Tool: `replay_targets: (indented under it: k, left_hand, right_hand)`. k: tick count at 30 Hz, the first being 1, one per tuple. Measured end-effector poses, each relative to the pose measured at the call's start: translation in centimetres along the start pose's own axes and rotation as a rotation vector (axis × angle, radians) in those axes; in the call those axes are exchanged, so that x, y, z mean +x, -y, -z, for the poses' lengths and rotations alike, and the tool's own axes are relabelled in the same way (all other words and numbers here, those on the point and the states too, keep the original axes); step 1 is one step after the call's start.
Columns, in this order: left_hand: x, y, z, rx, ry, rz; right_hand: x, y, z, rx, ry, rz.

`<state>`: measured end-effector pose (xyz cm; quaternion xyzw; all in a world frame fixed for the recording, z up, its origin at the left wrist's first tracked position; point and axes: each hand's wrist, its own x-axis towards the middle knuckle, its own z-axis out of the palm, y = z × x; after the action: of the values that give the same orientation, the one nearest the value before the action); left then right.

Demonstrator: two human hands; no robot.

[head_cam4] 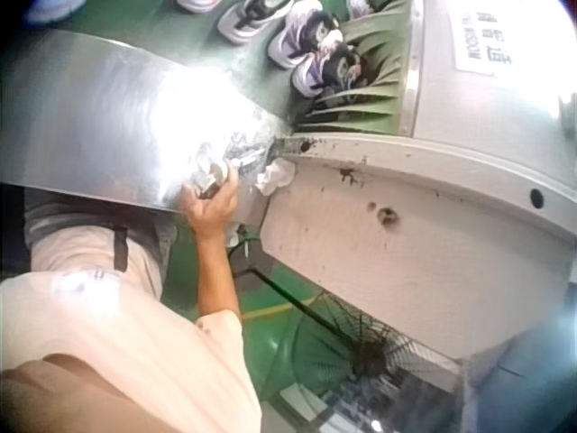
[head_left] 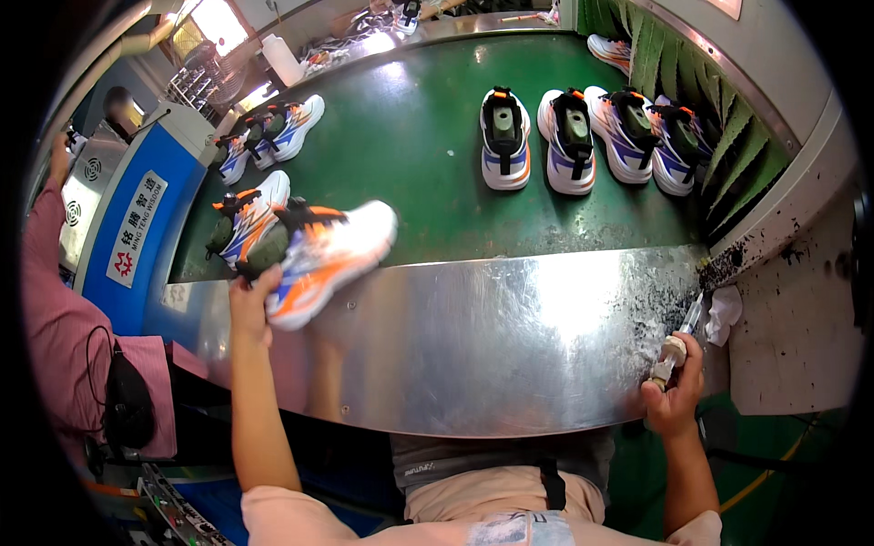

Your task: The person applies glue from a syringe to the side seams of shoes, picking them up from a conveyor belt, applying the glue, and then placing them back on the belt.

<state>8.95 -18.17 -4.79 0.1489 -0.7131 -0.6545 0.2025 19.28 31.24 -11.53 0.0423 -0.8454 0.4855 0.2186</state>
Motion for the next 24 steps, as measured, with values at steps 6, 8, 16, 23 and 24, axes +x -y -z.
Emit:
replay_targets:
  k: [6, 8, 16, 23, 24]
  left_hand:
    - [-8.3, 2.7, -1.3, -0.265, 0.193, 0.026]
    - [-10.3, 2.9, -2.9, -0.288, 0.117, 0.033]
    - [-18.3, 1.1, -7.4, 0.228, 0.216, -0.056]
    - [-18.4, -1.9, -9.7, 0.250, 0.658, -0.424]
    - [-17.1, -1.8, -10.0, 0.317, 0.488, -0.493]
  right_hand:
    - [1.3, 0.0, -1.1, -0.164, -0.026, 0.142]
    - [1.9, 0.5, -1.1, -0.260, -0.018, 0.226]
    - [1.9, 4.4, -1.5, -0.469, 0.176, 0.237]
    - [1.9, 3.7, 1.6, -0.190, 0.147, 0.054]
    - [2.1, 3.2, 2.0, -0.145, 0.128, 0.023]
